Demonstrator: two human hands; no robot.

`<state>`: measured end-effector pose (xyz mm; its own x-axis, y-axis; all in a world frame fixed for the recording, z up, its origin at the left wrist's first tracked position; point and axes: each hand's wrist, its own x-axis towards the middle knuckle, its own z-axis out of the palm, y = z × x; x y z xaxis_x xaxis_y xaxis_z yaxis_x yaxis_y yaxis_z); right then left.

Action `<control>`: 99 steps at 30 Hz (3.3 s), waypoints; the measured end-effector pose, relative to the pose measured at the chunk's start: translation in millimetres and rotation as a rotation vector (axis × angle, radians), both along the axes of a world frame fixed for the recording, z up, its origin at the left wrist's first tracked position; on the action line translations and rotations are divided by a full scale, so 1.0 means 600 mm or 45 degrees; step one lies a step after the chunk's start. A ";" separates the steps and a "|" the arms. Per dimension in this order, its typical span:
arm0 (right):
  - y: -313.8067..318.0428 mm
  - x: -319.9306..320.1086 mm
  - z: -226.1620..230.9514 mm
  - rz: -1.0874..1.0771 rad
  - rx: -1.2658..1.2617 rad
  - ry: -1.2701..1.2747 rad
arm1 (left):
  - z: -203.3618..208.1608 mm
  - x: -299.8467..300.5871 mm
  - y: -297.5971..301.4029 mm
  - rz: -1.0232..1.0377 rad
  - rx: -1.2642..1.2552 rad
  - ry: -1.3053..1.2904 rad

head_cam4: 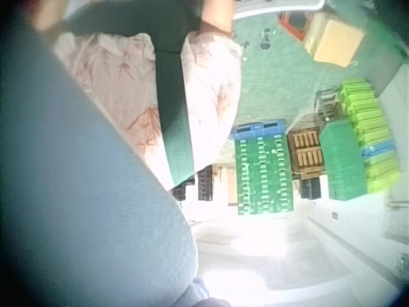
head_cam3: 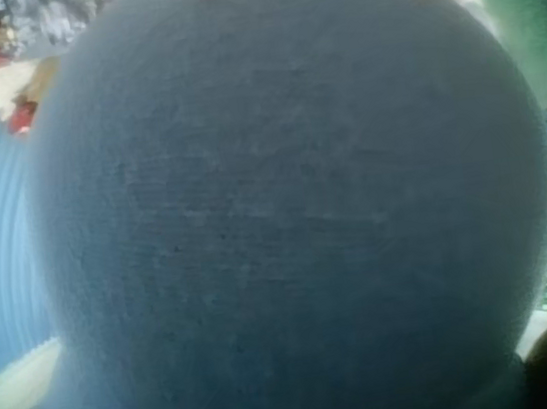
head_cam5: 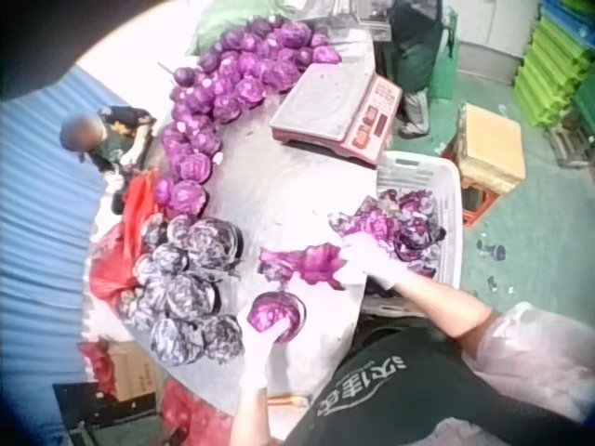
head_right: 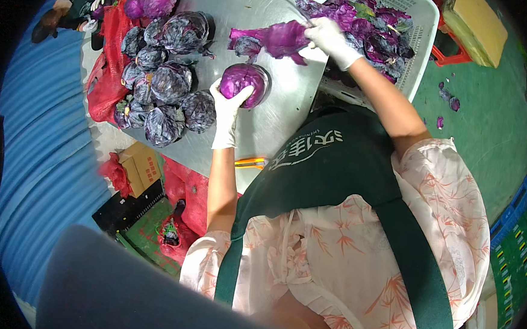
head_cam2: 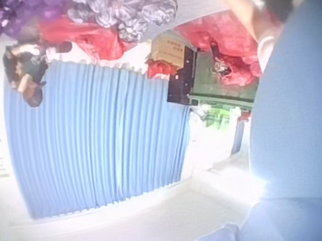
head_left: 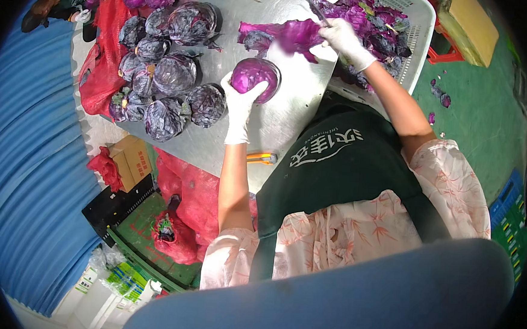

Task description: The person trims outer leaves from purple cabbages using a knife and sorts the cabbages from large mesh bags onto a metal work table.

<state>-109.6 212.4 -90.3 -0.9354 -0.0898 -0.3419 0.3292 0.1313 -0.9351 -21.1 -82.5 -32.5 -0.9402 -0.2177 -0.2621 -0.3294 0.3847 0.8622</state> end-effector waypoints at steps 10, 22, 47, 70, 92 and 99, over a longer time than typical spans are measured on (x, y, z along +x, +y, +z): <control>-0.177 -0.029 0.083 0.233 0.990 0.813 | 0.004 0.055 -0.036 0.437 1.612 -0.143; 0.128 -0.019 -0.039 0.015 1.363 0.512 | 0.059 0.028 0.068 -0.197 -0.240 0.298; -0.052 0.030 0.115 0.439 -0.011 -0.084 | -0.020 -0.018 0.038 -0.458 0.604 -0.602; -0.079 0.013 0.061 0.240 0.098 0.576 | 0.028 -0.114 0.162 -0.204 -0.713 -0.065; -0.015 0.032 0.031 0.365 1.122 1.122 | 0.094 -0.076 0.166 -0.210 -0.212 0.033; -0.051 0.036 0.082 0.609 1.363 1.469 | 0.061 -0.087 0.161 -0.259 -0.511 0.105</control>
<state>-87.8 181.6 -40.8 -0.6828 -0.6239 0.3803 -0.6925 0.7185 -0.0647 -73.6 14.3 3.9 -0.9885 -0.0959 -0.1171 -0.1494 0.7435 0.6518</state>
